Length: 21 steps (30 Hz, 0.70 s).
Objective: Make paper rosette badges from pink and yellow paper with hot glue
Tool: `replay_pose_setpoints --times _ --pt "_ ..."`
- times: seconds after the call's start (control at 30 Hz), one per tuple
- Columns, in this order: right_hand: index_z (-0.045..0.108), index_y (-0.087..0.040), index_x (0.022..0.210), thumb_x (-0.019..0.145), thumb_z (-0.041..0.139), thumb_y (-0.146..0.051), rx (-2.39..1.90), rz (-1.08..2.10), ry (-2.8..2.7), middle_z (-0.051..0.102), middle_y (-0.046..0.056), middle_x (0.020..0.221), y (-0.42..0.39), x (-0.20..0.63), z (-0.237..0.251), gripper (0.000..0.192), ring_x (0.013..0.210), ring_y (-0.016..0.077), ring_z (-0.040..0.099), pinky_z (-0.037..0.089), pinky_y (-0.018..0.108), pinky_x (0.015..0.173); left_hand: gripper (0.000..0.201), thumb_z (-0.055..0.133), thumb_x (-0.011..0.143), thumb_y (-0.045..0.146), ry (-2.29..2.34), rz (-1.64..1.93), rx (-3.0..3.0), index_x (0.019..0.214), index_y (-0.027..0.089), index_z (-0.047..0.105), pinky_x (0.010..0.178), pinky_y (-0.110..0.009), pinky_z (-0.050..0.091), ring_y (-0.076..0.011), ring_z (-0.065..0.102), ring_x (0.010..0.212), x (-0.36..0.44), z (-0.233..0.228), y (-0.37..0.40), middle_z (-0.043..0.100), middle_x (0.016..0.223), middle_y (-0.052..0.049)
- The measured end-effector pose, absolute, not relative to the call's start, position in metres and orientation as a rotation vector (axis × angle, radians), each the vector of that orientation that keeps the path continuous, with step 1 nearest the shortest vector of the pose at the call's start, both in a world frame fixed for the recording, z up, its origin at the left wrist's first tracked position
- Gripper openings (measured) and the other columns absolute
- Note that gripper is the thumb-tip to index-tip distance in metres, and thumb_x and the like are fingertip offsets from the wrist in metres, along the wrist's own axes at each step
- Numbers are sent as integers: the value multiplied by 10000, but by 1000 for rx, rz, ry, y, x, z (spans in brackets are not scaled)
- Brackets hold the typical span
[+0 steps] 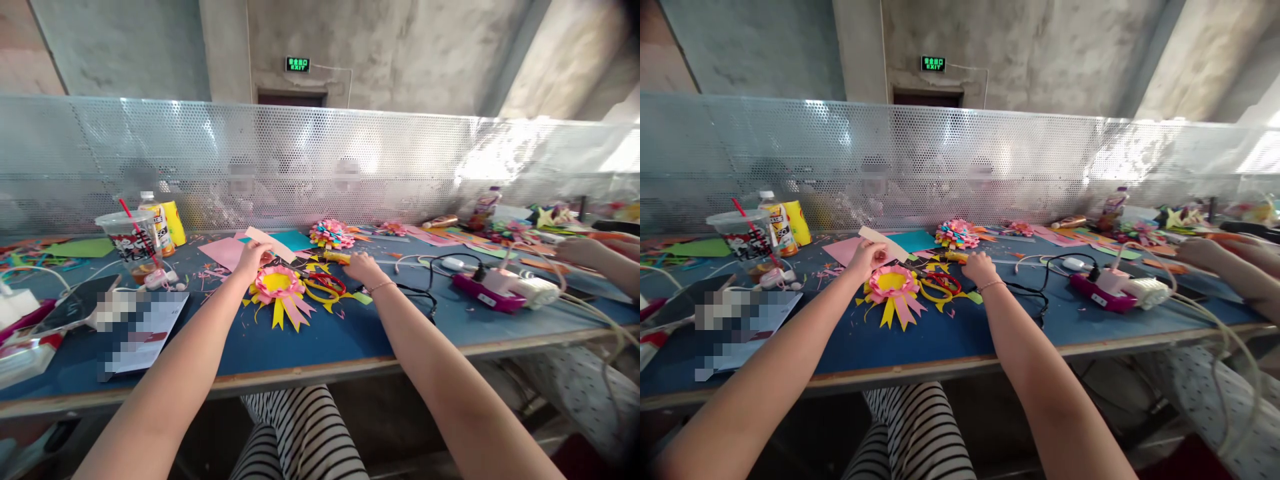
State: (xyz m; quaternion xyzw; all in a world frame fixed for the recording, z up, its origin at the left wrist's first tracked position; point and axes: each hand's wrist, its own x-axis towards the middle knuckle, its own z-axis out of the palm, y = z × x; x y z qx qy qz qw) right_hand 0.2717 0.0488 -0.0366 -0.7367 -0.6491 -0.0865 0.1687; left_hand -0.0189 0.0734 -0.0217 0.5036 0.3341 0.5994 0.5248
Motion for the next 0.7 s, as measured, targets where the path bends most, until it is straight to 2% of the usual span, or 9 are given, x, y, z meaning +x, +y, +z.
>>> replay_pose_setpoints --times 0.07,0.13,0.23,0.33,0.5,0.7 --pt "565 -144 1159 798 564 -298 -1981 -288 -1851 542 187 1192 47 265 -31 393 1128 303 504 426 437 887 222 703 550 292 740 1384 1270 685 160 587 483 -196 408 -68 520 469 -19 -21 71 582 572 31" --pt "537 -162 1202 832 528 -268 -1599 -310 -1940 517 150 1218 43 251 -23 385 1108 250 507 427 404 914 223 716 553 295 668 1317 1341 674 160 586 459 -189 374 -59 493 452 -19 -18 66 556 547 38" --pt "503 -182 1258 866 507 -297 -1094 -213 -2030 537 112 1136 32 225 -13 408 947 190 553 476 353 855 225 741 537 265 591 1216 1400 666 153 594 435 -193 344 -50 452 424 -15 -11 56 543 534 39" --pt "550 -222 1219 851 554 -340 -844 -172 -2051 525 91 1092 22 203 -12 387 904 182 547 500 346 807 235 757 531 255 588 1129 1419 677 149 608 432 -208 347 -56 450 414 -11 -6 46 563 550 25" --pt "690 -256 953 860 554 -310 -628 -89 -2098 515 63 1000 18 188 -16 173 881 165 539 499 324 755 247 764 539 280 637 1072 1475 690 146 622 482 -232 404 -85 508 447 -8 -6 43 580 566 6" --pt "665 -192 834 856 557 -327 -693 41 -1994 547 41 848 20 184 -15 174 735 131 521 466 285 679 280 760 556 316 659 1136 1486 728 141 624 575 -263 485 -120 584 560 -7 -10 48 615 649 -12"
